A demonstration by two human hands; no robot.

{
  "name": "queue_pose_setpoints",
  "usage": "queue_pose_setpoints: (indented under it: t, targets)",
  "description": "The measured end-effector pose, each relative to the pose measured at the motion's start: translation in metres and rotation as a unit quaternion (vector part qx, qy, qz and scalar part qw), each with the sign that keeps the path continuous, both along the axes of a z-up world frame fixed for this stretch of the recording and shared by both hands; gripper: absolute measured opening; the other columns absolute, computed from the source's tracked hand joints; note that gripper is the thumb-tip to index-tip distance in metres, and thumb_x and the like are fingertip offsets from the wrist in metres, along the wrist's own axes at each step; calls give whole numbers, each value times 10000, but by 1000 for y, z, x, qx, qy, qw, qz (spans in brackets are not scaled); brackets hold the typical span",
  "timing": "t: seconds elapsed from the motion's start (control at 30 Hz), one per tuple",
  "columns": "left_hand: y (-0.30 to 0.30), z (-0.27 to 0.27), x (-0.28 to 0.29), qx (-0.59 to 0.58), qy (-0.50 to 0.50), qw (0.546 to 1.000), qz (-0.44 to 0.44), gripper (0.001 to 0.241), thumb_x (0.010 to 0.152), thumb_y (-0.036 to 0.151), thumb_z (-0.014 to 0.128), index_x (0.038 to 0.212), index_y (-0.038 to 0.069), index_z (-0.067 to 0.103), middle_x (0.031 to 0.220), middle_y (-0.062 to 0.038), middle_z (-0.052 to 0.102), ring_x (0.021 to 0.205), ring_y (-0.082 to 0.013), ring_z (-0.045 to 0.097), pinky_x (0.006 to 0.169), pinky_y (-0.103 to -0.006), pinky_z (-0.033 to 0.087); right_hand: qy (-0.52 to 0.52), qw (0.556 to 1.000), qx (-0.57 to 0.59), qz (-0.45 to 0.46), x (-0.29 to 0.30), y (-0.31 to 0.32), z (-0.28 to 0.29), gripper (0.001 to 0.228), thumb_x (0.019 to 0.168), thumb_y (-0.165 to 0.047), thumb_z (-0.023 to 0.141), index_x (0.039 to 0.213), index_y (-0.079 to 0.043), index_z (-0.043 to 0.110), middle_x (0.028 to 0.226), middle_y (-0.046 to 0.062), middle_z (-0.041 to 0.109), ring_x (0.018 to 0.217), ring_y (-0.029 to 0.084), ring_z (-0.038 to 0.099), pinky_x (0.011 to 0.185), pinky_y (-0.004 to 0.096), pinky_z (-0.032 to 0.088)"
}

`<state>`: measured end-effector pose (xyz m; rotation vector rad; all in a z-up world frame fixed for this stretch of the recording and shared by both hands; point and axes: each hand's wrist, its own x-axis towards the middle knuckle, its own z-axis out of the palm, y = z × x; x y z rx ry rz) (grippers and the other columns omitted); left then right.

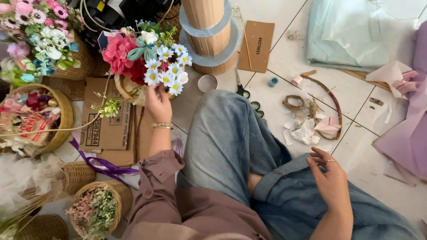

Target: The person constructs a floral wreath by wrapping twine and paper around a wooden branch and attaching flowers.

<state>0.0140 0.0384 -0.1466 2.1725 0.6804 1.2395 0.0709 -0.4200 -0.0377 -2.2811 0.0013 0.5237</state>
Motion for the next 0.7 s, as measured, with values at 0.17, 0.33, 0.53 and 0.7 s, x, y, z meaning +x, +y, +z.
queue_pose_setpoints:
  t: [0.17,0.33,0.53,0.7]
  targets:
    - [2,8,7,-38,-78,996,32,275,869,-51,545,1127,31,498,1010,-148,632,865,-268,643,734,-345,538,29,999,-25,4,1,3,3,368,906,-170,558,1264,-89,569,1119,76,643,1035,177,597,863,331,457]
    - [8,5,13,17,-28,999,39,237,855,-48,570,1080,20,534,966,-138,596,852,-274,598,700,-358,520,-25,999,-6,24,2,-10,-19,354,885,-171,587,1230,-90,593,1072,67,669,968,156,630,864,295,445]
    - [9,-7,11,37,64,997,34,63,887,36,557,942,13,577,946,-127,562,839,-299,567,647,-406,472,8,999,-44,23,2,-6,-11,370,896,-209,572,1252,-111,585,1101,58,672,999,174,630,892,313,435]
    - [1,7,9,-44,12,998,45,133,909,73,561,1041,77,540,978,-76,626,823,-222,612,700,-339,508,9,999,-39,19,3,-11,-19,371,894,-202,581,1253,-110,588,1088,58,674,990,167,633,901,308,429]
